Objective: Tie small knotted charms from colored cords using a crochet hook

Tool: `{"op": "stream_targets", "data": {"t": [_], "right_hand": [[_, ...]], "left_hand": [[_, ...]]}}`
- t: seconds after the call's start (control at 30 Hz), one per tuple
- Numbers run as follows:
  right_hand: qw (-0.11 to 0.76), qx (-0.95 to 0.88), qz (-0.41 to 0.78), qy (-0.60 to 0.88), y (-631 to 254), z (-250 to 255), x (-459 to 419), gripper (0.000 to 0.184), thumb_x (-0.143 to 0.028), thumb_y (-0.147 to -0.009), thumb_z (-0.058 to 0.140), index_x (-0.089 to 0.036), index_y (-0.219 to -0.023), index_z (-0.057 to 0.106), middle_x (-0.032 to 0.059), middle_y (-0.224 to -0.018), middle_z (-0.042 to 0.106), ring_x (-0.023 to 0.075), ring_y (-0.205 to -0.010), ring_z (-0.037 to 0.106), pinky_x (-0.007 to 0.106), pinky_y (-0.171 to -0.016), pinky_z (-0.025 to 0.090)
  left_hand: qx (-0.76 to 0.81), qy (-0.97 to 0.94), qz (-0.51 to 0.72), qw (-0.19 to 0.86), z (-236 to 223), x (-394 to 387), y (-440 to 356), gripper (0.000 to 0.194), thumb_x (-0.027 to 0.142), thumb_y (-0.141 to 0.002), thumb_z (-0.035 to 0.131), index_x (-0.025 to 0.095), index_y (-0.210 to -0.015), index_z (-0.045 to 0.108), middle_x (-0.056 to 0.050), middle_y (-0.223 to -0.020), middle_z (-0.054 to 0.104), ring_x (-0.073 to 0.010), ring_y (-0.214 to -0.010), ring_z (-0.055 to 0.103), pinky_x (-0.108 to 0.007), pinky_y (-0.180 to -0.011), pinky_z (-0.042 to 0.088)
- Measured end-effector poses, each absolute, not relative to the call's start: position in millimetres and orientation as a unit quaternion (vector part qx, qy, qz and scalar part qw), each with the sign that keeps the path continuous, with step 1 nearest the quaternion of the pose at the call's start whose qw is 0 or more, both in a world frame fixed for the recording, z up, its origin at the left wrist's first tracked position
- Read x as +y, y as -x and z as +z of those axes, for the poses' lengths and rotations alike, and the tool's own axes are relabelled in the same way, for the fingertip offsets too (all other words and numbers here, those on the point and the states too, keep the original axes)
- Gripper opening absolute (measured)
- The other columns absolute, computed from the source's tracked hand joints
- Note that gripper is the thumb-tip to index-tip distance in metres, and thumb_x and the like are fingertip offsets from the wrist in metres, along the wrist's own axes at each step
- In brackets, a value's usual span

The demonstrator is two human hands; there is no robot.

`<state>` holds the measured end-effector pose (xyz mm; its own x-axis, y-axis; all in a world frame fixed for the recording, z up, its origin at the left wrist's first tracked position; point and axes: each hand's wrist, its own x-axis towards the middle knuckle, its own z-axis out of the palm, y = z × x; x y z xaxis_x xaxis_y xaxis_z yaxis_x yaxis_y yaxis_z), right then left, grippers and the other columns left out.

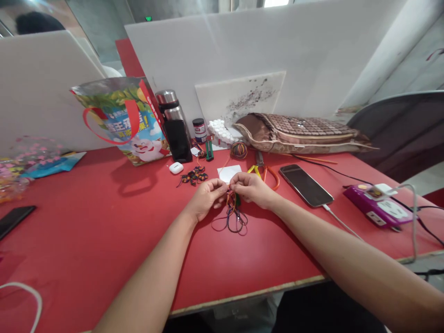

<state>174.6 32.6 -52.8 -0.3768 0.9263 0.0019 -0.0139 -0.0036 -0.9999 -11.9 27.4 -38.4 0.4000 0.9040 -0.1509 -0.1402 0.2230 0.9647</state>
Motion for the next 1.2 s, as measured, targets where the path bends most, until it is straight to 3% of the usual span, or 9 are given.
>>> {"op": "stream_targets", "data": {"t": [0.23, 0.57, 0.8, 0.97, 1.2], "right_hand": [[0.385, -0.585, 0.598, 0.389, -176, -49, 31, 0.03, -0.04, -0.076, 0.079, -0.019, -0.086, 0.059, -0.0125, -0.051, 0.043, 0.0047, -0.04, 0.032, 0.022, -0.041, 0.02], [0.355, -0.605, 0.609, 0.37, -176, -48, 31, 0.015, -0.022, -0.069, 0.072, -0.018, -0.078, 0.061, -0.0116, -0.047, 0.047, 0.0047, -0.039, 0.036, 0.02, -0.04, 0.022], [0.349, -0.576, 0.646, 0.358, -183, -47, 31, 0.03, -0.035, -0.073, 0.08, -0.018, -0.089, 0.061, -0.0103, -0.056, 0.05, 0.0035, -0.042, 0.031, 0.02, -0.04, 0.022], [0.374, -0.562, 0.641, 0.365, -184, -51, 32, 0.031, -0.039, -0.073, 0.083, -0.017, -0.081, 0.061, -0.0078, -0.055, 0.053, 0.0039, -0.043, 0.035, 0.02, -0.041, 0.023], [0.391, -0.56, 0.628, 0.372, -182, -53, 33, 0.027, -0.037, -0.078, 0.083, -0.017, -0.082, 0.064, -0.0081, -0.054, 0.053, 0.0043, -0.042, 0.037, 0.019, -0.039, 0.026]], "left_hand": [[0.387, -0.498, 0.387, 0.672, -41, 31, 10, 0.056, 0.056, -0.061, 0.099, 0.017, -0.074, 0.059, 0.006, -0.055, 0.05, -0.0048, -0.046, 0.038, -0.018, -0.041, 0.024], [0.362, -0.534, 0.327, 0.691, -37, 26, 15, 0.053, 0.057, -0.066, 0.096, 0.016, -0.074, 0.062, 0.007, -0.053, 0.047, -0.0052, -0.046, 0.036, -0.019, -0.043, 0.027], [0.368, -0.508, 0.357, 0.693, -34, 28, 20, 0.048, 0.048, -0.067, 0.096, 0.016, -0.074, 0.06, 0.005, -0.059, 0.053, -0.006, -0.049, 0.044, -0.02, -0.046, 0.036], [0.384, -0.488, 0.384, 0.683, -35, 28, 19, 0.045, 0.042, -0.067, 0.096, 0.016, -0.074, 0.06, 0.005, -0.062, 0.055, -0.0062, -0.051, 0.046, -0.02, -0.045, 0.038], [0.405, -0.486, 0.393, 0.668, -36, 27, 17, 0.036, 0.033, -0.071, 0.092, 0.013, -0.094, 0.072, 0.004, -0.065, 0.06, -0.0064, -0.048, 0.048, -0.022, -0.045, 0.04]]}}
